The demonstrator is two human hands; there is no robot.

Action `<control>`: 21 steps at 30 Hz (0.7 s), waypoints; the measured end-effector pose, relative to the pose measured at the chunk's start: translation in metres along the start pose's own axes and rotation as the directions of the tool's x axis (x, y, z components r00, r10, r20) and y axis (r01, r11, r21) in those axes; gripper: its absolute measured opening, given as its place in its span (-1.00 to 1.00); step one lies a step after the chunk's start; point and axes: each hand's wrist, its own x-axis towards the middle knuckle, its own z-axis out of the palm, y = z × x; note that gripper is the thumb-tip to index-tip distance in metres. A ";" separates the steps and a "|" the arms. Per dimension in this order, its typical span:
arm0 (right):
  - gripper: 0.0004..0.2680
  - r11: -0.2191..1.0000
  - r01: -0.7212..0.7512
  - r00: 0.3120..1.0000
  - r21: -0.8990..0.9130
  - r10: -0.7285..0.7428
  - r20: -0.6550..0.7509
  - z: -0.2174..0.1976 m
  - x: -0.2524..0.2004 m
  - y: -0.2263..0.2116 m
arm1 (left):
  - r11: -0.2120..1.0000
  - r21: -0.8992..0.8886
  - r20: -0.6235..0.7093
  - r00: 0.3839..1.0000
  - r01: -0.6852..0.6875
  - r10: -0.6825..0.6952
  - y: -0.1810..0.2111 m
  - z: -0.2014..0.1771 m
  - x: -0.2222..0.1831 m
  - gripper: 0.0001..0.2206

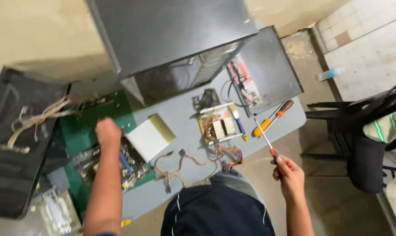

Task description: Disassembling and cleaning computer components including a power supply unit and motherboard using a screwdriver and brush.

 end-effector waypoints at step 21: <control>-0.79 0.962 -0.048 0.945 0.268 -0.043 0.325 -0.008 0.021 0.035 | 0.348 -0.923 -0.292 0.887 -0.163 -0.358 0.094 -0.183 -0.185 -0.92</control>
